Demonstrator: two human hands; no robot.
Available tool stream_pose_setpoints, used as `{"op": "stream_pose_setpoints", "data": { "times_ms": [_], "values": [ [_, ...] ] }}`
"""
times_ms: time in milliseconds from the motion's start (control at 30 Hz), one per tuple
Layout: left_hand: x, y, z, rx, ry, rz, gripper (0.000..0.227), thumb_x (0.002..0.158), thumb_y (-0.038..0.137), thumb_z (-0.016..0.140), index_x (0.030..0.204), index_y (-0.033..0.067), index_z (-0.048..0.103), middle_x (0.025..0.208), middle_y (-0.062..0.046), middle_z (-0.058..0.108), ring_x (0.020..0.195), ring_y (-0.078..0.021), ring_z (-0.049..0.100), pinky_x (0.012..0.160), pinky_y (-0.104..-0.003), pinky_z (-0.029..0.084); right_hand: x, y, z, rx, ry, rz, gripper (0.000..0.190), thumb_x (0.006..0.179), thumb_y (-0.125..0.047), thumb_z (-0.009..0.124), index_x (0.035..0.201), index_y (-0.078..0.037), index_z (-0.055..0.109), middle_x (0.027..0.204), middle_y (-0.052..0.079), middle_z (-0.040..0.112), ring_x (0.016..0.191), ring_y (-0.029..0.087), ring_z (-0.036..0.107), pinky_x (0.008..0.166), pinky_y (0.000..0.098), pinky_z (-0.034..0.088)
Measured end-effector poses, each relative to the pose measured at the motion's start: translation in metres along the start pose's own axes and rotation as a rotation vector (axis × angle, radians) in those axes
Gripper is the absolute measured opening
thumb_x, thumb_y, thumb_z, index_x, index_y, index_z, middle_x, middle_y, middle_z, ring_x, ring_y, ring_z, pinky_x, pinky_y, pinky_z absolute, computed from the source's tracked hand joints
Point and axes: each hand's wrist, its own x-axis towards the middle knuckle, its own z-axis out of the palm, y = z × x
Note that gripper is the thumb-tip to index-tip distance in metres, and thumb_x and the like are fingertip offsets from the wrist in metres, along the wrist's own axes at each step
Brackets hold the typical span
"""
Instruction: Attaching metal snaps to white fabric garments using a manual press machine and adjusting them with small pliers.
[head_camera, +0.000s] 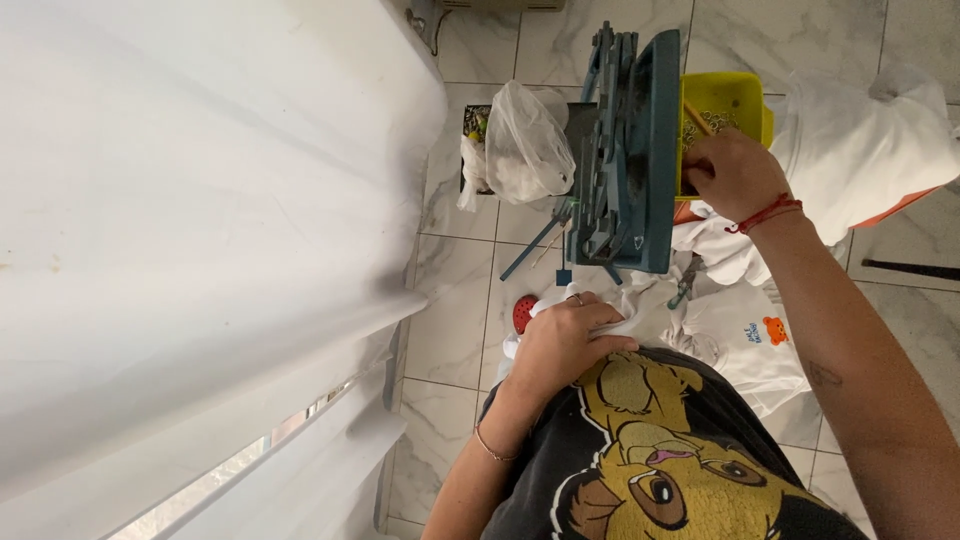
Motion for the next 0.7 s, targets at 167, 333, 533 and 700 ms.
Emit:
{"op": "stream_pose_setpoints", "data": {
  "times_ms": [167, 333, 533, 700],
  "values": [
    [0.0, 0.001, -0.001, -0.012, 0.004, -0.016, 0.027, 0.07, 0.039, 0.063, 0.081, 0.0137, 0.063, 0.08, 0.002, 0.06, 0.065, -0.0202, 0.059, 0.05, -0.033, 0.044, -0.009, -0.002, -0.004, 0.041, 0.052, 0.069, 0.014, 0.079, -0.013, 0.055, 0.083, -0.006, 0.067, 0.086, 0.012, 0.059, 0.074, 0.028, 0.058, 0.056, 0.0372, 0.049],
    [-0.001, -0.004, -0.002, 0.005, 0.015, 0.005, 0.028, 0.07, 0.038, 0.063, 0.082, 0.013, 0.063, 0.08, 0.0, 0.06, 0.064, -0.0204, 0.06, 0.052, -0.032, 0.045, -0.027, 0.007, 0.009, 0.168, 0.352, -0.014, 0.005, 0.082, -0.009, 0.062, 0.082, -0.007, 0.066, 0.078, 0.001, 0.063, 0.073, 0.015, 0.058, 0.064, 0.0271, 0.048],
    [-0.006, -0.008, -0.006, 0.006, -0.026, -0.037, 0.03, 0.07, 0.041, 0.06, 0.079, 0.0131, 0.062, 0.079, 0.0, 0.058, 0.066, -0.02, 0.058, 0.047, -0.034, 0.042, -0.059, -0.08, 0.005, 0.586, 0.321, -0.061, 0.047, 0.087, -0.008, 0.059, 0.049, -0.014, 0.031, 0.048, -0.007, 0.027, 0.051, 0.005, 0.024, 0.049, 0.0199, 0.02],
    [-0.013, -0.008, -0.016, -0.076, -0.081, -0.057, 0.031, 0.072, 0.038, 0.063, 0.088, 0.0116, 0.063, 0.082, -0.008, 0.061, 0.078, -0.0262, 0.061, 0.064, -0.036, 0.05, -0.063, -0.12, 0.014, 0.614, 0.241, -0.054, 0.034, 0.084, -0.011, 0.06, 0.058, -0.012, 0.039, 0.055, -0.003, 0.035, 0.056, 0.009, 0.032, 0.054, 0.0227, 0.026]
  ]
}}
